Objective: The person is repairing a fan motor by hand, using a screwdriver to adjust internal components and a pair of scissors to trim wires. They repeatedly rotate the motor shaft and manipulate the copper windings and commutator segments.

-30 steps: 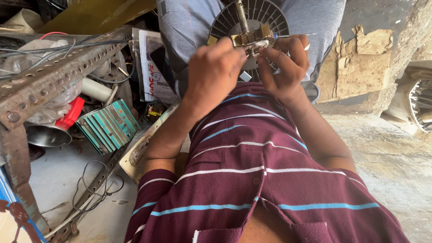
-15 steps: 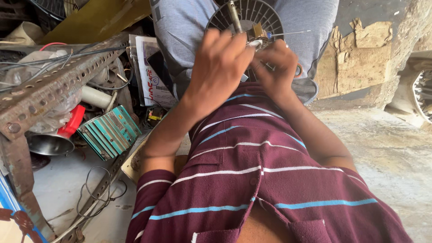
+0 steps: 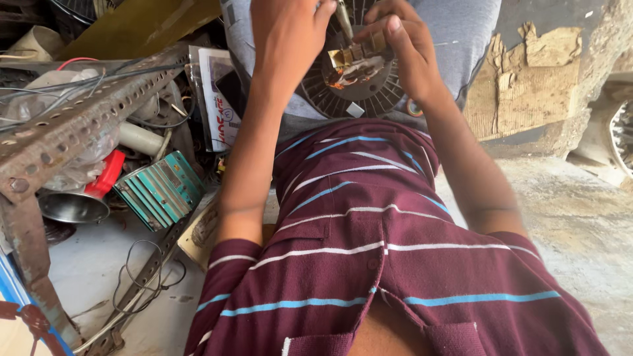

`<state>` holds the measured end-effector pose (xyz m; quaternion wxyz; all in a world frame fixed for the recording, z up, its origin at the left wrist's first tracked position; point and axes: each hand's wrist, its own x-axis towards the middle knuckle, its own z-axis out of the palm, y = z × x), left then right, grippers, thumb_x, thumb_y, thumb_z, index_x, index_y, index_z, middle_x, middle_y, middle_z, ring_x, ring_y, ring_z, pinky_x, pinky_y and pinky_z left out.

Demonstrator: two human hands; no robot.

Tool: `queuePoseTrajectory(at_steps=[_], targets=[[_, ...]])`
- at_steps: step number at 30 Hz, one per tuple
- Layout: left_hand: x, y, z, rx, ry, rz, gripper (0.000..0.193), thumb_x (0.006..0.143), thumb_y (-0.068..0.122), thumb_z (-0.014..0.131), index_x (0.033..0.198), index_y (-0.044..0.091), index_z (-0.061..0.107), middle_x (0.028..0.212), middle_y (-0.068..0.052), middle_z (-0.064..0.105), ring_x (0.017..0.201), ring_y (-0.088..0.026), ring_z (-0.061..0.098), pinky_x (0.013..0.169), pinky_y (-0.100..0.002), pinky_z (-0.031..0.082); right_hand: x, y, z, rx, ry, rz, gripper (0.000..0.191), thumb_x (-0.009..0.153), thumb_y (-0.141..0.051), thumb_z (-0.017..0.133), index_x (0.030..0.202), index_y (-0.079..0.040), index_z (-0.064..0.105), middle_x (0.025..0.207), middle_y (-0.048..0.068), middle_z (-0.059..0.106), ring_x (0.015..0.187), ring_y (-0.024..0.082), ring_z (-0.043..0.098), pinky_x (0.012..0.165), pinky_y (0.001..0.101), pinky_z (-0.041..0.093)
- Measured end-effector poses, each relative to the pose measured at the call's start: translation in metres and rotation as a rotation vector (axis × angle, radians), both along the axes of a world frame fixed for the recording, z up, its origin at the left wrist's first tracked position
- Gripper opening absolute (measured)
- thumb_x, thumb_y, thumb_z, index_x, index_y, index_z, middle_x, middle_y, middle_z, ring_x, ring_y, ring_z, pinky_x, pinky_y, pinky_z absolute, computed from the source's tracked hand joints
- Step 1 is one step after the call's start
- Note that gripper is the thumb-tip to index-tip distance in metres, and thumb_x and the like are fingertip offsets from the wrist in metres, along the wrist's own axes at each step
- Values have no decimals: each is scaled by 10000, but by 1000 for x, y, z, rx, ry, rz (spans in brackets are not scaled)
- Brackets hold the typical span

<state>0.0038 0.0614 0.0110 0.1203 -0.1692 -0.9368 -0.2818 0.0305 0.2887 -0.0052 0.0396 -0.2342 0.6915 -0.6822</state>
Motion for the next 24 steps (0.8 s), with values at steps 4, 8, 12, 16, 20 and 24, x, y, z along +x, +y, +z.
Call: queuePoseTrajectory(at_steps=[4, 8, 12, 16, 20, 24], targets=[[51, 1, 53, 86, -62, -18, 155, 906, 216, 828, 878, 82, 756, 828, -72, 632, 803, -267, 640, 752, -442, 408, -16, 1, -4, -38, -446, 97, 526, 1129, -445, 345, 1210, 5, 605, 1050, 101, 702, 1007, 181, 682, 929, 326, 531], [82, 20, 63, 74, -214, -137, 163, 853, 188, 823, 969, 83, 780, 888, -65, 608, 819, -255, 634, 758, -433, 408, -1, 1, 3, 64, -207, -30, 452, 1097, -366, 392, 1138, 6, 645, 1077, 169, 649, 1018, 241, 627, 913, 382, 488], [92, 31, 55, -25, -172, -115, 113, 876, 147, 780, 966, 78, 770, 917, -43, 614, 855, -213, 639, 787, -411, 428, 35, -4, 17, 281, 325, -383, 266, 1048, -173, 629, 1193, 50, 643, 1139, 154, 660, 1047, 313, 584, 909, 427, 489], [93, 32, 59, -141, -165, -178, 52, 912, 111, 723, 875, 81, 744, 929, -60, 622, 881, -214, 636, 803, -396, 437, 53, -3, 20, 453, 521, -258, 222, 875, -19, 790, 1096, -19, 770, 1099, 134, 637, 999, 299, 574, 861, 409, 493], [91, 33, 71, -201, -149, -214, 108, 895, 107, 688, 788, 98, 702, 895, -59, 607, 871, -225, 623, 826, -410, 436, 58, 1, 13, 603, 546, -169, 277, 818, -48, 836, 1092, -79, 804, 1061, 121, 634, 963, 294, 573, 791, 389, 472], [75, 34, 77, -169, 142, -203, 85, 877, 102, 692, 942, 63, 730, 950, -39, 595, 903, -211, 597, 893, -410, 425, 66, 0, -5, 372, 164, -331, 160, 869, -43, 861, 994, -30, 762, 936, 83, 582, 866, 203, 598, 735, 351, 465]])
